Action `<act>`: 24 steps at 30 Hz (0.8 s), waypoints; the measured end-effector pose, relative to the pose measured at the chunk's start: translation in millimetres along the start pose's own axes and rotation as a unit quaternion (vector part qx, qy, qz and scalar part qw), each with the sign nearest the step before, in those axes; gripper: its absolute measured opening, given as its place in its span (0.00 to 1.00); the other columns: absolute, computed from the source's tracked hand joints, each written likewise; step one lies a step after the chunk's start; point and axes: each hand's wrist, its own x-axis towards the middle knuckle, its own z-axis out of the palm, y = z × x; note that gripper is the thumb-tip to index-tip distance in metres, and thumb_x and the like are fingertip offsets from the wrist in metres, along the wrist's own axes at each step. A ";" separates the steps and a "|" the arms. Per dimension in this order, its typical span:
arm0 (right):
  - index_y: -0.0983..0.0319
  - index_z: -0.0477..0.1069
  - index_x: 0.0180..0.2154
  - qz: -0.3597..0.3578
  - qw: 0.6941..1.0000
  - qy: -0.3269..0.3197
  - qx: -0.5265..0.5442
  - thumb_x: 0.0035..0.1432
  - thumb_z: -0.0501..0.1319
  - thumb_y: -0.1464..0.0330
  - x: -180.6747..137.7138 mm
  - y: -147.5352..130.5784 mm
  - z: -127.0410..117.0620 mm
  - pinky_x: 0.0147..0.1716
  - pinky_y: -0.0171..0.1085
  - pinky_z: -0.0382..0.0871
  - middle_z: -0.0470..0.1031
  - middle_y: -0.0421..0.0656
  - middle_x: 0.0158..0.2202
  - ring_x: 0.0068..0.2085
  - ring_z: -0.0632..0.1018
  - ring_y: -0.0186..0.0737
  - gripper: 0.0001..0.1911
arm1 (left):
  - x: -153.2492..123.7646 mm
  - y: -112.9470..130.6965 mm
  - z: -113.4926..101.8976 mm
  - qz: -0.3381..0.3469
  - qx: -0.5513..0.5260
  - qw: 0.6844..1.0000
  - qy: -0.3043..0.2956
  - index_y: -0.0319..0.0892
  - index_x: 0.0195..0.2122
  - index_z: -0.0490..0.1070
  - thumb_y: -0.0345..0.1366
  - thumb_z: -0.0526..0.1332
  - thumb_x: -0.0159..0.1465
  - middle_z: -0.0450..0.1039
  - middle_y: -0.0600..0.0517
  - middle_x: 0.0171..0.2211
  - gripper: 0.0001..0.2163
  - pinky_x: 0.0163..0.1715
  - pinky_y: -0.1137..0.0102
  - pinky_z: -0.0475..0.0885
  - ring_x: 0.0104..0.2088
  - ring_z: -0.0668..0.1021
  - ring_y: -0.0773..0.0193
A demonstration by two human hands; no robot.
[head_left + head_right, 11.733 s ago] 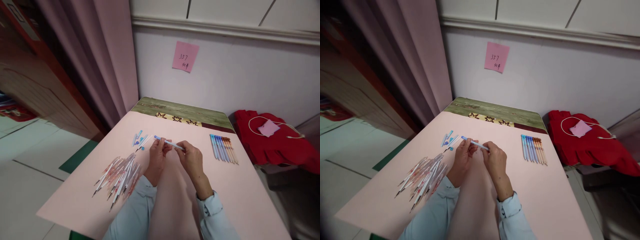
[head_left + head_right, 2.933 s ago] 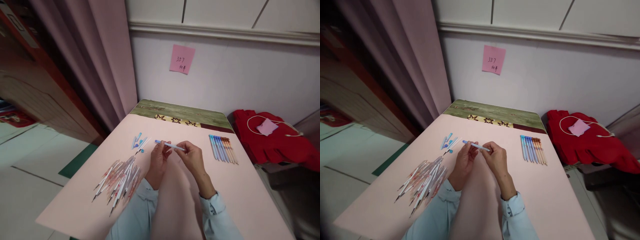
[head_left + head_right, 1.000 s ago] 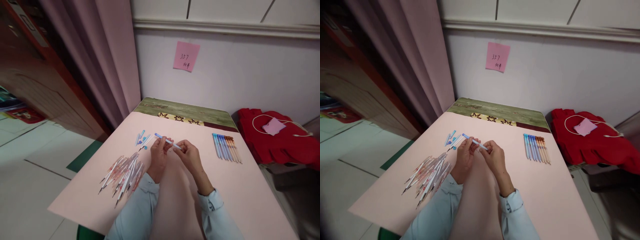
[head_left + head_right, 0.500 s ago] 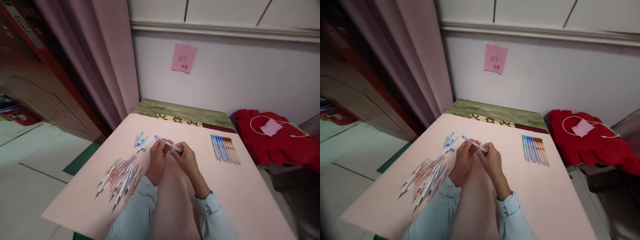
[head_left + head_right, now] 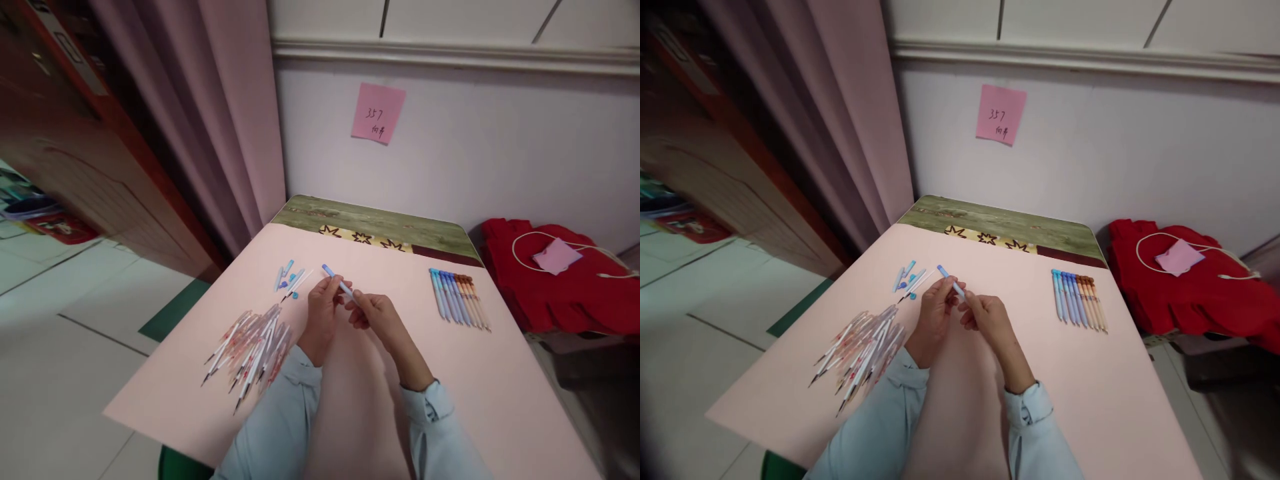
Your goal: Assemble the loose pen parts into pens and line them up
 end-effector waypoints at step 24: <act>0.64 0.76 0.29 0.037 0.982 0.000 0.184 0.54 0.63 0.51 -3.2 -7.6 15.8 0.22 0.33 0.63 0.70 0.39 0.19 0.20 0.68 0.32 0.21 | -8.0 7.7 6.8 -0.105 -0.126 0.982 -0.093 0.41 0.31 0.72 0.49 0.67 0.56 0.80 0.49 0.32 0.15 0.14 0.70 0.65 0.14 0.69 0.71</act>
